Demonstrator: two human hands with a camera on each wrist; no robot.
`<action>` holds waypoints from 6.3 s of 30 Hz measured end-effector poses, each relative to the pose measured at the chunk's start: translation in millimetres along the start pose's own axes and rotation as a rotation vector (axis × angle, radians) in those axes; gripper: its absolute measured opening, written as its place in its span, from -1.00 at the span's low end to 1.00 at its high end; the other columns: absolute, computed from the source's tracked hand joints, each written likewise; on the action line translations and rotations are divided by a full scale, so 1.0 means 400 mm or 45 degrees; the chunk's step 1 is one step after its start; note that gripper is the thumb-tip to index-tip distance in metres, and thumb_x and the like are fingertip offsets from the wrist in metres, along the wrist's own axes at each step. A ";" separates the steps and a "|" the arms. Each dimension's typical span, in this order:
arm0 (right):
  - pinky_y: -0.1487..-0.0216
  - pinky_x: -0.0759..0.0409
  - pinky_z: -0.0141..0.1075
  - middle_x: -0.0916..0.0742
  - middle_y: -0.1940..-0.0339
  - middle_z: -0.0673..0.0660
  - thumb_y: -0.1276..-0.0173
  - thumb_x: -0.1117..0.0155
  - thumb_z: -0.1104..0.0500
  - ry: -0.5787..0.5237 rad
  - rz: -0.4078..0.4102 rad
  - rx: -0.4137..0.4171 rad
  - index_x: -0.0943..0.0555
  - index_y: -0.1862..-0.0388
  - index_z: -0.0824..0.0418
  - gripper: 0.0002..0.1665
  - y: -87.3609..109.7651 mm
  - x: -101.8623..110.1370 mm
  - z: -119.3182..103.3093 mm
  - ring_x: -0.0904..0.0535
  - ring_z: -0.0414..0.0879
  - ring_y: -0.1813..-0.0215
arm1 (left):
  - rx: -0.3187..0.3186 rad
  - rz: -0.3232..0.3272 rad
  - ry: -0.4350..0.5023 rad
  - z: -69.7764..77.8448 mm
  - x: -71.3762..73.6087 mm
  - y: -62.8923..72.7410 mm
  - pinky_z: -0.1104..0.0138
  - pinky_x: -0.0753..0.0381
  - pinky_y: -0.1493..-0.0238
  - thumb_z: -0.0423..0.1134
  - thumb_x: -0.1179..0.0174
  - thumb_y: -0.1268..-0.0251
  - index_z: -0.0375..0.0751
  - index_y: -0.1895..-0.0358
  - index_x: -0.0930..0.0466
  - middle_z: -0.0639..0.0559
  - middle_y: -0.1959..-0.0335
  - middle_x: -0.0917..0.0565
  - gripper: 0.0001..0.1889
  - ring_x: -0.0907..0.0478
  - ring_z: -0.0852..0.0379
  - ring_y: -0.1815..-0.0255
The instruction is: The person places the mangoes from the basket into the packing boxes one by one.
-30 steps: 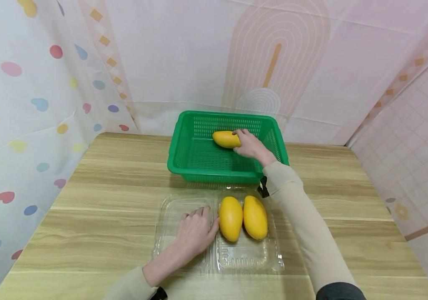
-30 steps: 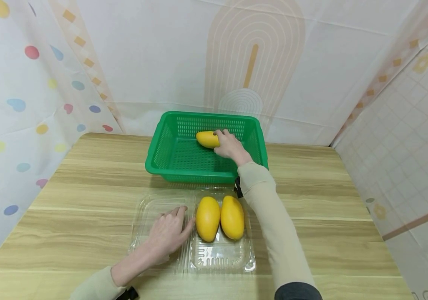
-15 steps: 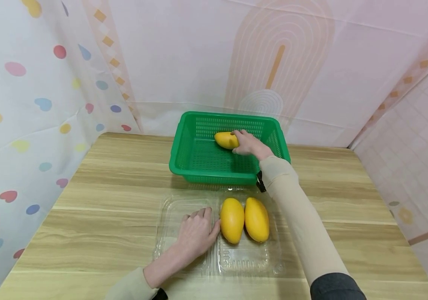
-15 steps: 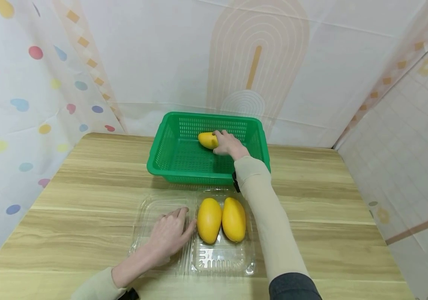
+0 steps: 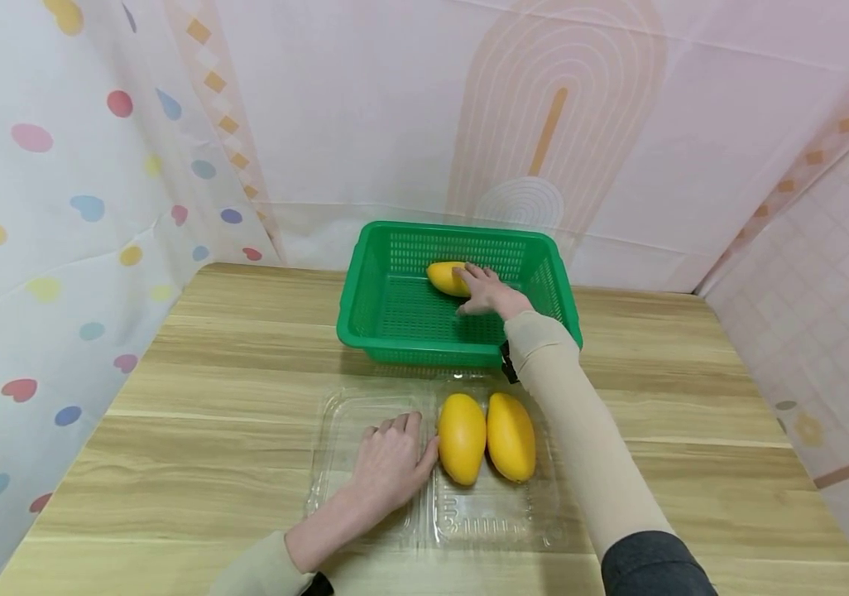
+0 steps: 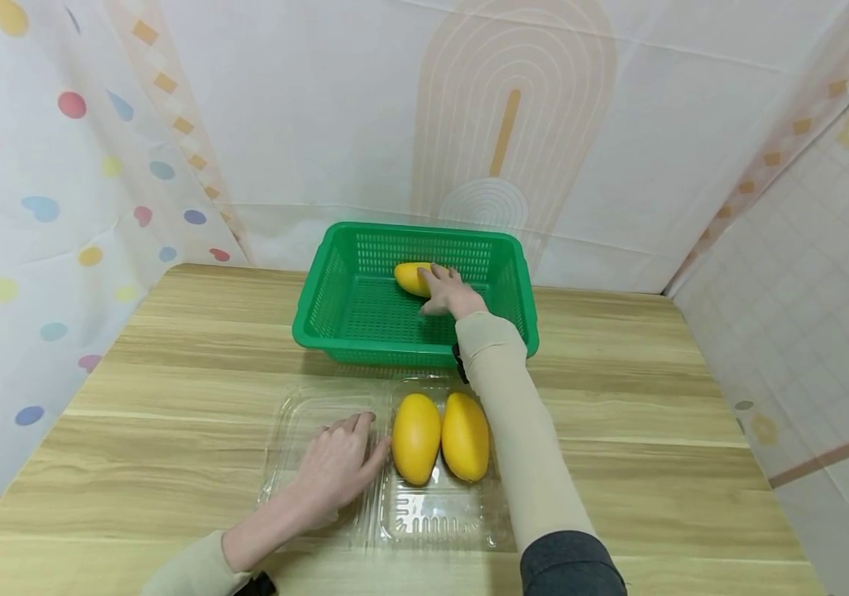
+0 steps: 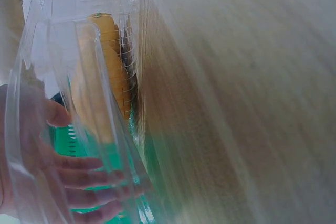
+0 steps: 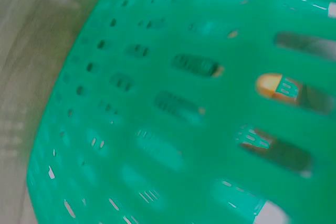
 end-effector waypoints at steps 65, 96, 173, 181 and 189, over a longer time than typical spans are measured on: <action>0.06 -0.46 -0.18 -0.53 -0.10 0.11 -0.13 -0.35 0.06 0.152 -0.051 0.275 -0.27 -0.24 0.06 -0.28 0.027 -0.020 -0.057 -0.42 -0.01 0.04 | -0.002 -0.028 0.000 -0.008 0.014 0.001 0.03 -0.61 0.19 0.06 -0.05 -0.32 -0.35 0.04 -0.52 -0.23 0.12 -0.68 -0.53 -0.63 -0.16 0.14; 0.40 -0.52 -0.30 -0.60 0.25 0.09 -0.05 -0.40 -0.18 0.160 0.499 0.541 -0.38 -0.07 0.16 -0.28 0.279 0.029 -0.090 -0.51 -0.09 0.40 | 0.006 -0.026 -0.001 -0.011 0.013 -0.010 0.04 -0.60 0.26 0.04 -0.08 -0.30 -0.34 0.12 -0.52 -0.21 0.18 -0.68 -0.57 -0.63 -0.15 0.22; 0.15 -0.34 -0.37 -0.69 0.21 -0.08 -0.16 -0.01 -0.54 0.610 0.383 0.902 -0.47 -0.04 0.06 -0.20 0.529 -0.320 -0.054 -0.41 -0.18 0.16 | 0.007 -0.044 0.004 -0.010 0.014 -0.019 0.05 -0.59 0.24 0.06 -0.05 -0.32 -0.32 0.13 -0.52 -0.20 0.16 -0.68 -0.56 -0.62 -0.13 0.24; 0.13 -0.43 -0.35 -0.67 0.22 -0.13 -0.32 0.00 -0.38 0.429 0.396 0.846 -0.54 0.08 0.00 -0.46 0.511 -0.293 -0.050 -0.52 -0.21 0.13 | -0.004 -0.033 -0.005 -0.010 0.013 -0.018 0.07 -0.59 0.29 0.06 -0.06 -0.31 -0.31 0.16 -0.52 -0.18 0.22 -0.68 -0.57 -0.62 -0.11 0.28; 0.10 -0.44 -0.24 -0.71 0.26 -0.02 -0.22 -0.31 0.06 0.179 0.787 0.698 -0.59 0.21 0.11 -0.79 0.475 -0.252 0.000 -0.52 -0.13 0.16 | 0.005 -0.036 0.019 -0.011 0.013 -0.018 0.05 -0.59 0.26 0.06 -0.07 -0.31 -0.32 0.14 -0.52 -0.19 0.19 -0.68 -0.57 -0.62 -0.12 0.25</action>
Point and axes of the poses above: each hand's wrist, its own y-axis away from the middle knuckle, its own x-axis out of the back of the hand, z = x × y, the point moved 2 cm from there along -y, towards the middle knuckle
